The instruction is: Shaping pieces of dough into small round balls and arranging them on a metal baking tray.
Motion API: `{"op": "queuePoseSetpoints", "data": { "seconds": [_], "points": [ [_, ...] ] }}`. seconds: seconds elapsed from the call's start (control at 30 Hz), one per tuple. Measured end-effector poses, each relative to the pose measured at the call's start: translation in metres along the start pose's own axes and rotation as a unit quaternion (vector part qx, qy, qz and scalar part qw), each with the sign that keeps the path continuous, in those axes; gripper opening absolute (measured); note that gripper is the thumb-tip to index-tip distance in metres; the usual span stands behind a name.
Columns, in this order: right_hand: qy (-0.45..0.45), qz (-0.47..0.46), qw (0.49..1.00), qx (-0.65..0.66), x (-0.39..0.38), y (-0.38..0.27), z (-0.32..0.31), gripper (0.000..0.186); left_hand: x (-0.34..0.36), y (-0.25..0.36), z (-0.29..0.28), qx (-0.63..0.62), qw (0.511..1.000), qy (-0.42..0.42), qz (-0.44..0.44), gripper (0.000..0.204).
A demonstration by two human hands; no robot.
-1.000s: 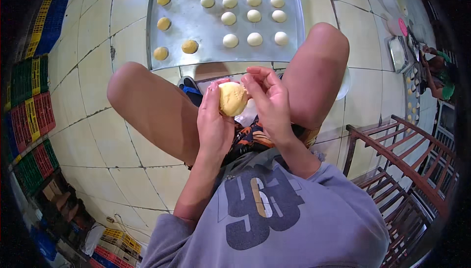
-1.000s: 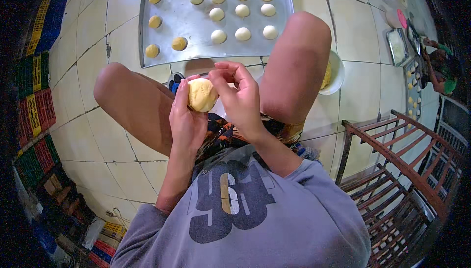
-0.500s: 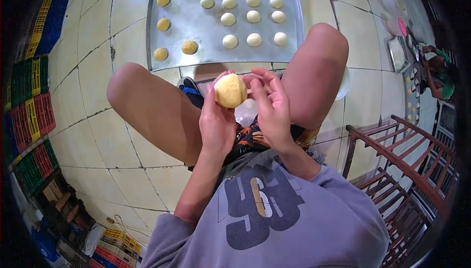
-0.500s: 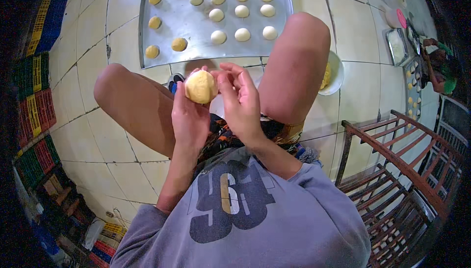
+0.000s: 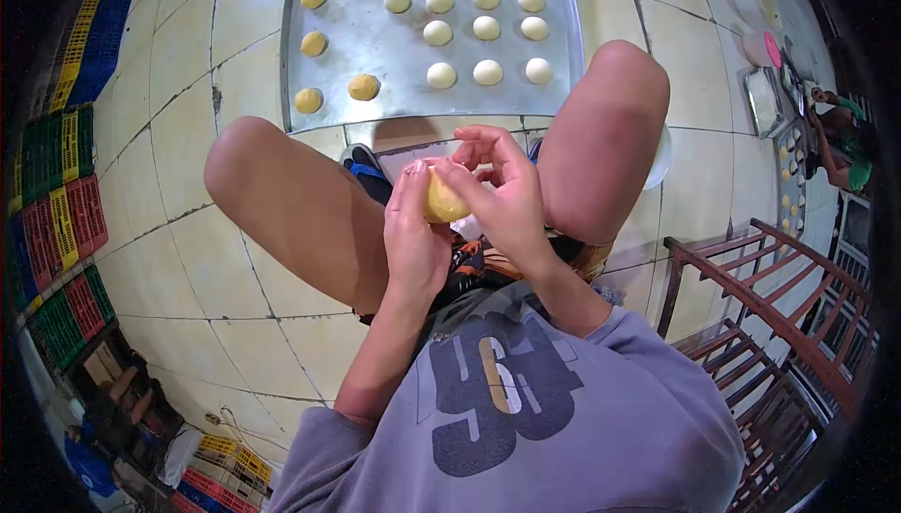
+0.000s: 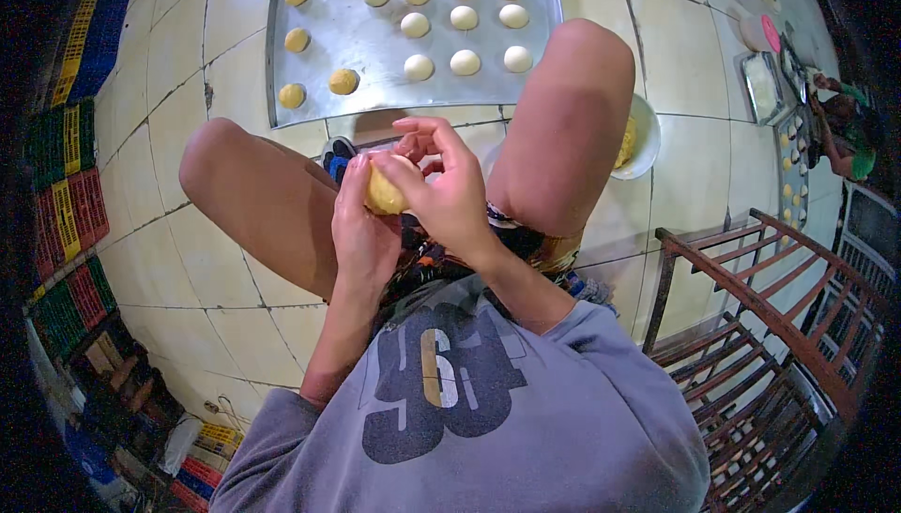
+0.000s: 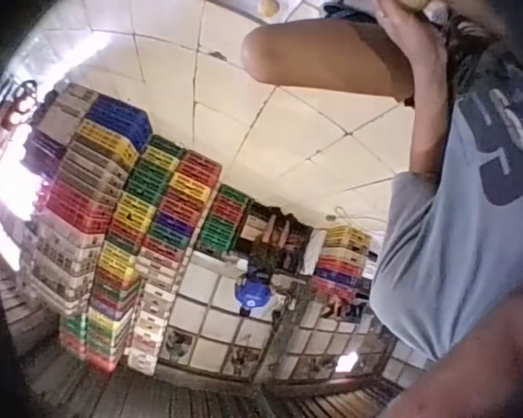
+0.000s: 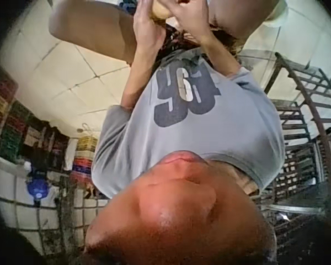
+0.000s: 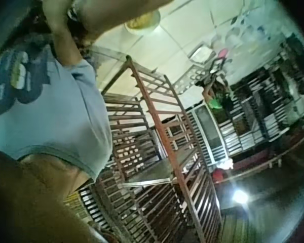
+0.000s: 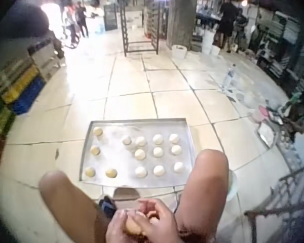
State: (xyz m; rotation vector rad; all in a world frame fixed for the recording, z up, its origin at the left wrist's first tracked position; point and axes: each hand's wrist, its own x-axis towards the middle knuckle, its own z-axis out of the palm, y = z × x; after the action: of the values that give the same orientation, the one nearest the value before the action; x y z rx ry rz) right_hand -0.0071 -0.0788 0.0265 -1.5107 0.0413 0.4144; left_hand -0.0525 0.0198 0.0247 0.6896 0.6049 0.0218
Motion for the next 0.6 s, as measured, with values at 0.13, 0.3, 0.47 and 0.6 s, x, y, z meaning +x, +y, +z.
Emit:
{"op": "queuePoseSetpoints", "data": {
  "seconds": [0.13, 0.3, 0.47, 0.6],
  "points": [
    [0.016, 0.032, 0.995, 0.093, 0.0024, 0.0021, -0.0008, 0.033, -0.0011, 0.0002, -0.0014, -0.016, 1.000, 0.006, -0.006, 0.026],
    [0.020, 0.002, 0.996, 0.087, 0.0019, 0.0054, 0.0008, 0.034, 0.0002, 0.0006, -0.0055, -0.044, 0.999, -0.002, -0.016, 0.026],
    [0.033, 0.005, 0.995, 0.091, 0.0038, 0.0056, -0.0014, 0.033, 0.0002, 0.0026, -0.0044, -0.059, 0.998, -0.006, -0.018, 0.027],
    [0.033, 0.007, 0.994, 0.101, 0.0005, 0.0012, -0.0013, 0.032, -0.0004, 0.0054, -0.0015, -0.072, 0.997, 0.003, -0.023, 0.027]
  ]
}}
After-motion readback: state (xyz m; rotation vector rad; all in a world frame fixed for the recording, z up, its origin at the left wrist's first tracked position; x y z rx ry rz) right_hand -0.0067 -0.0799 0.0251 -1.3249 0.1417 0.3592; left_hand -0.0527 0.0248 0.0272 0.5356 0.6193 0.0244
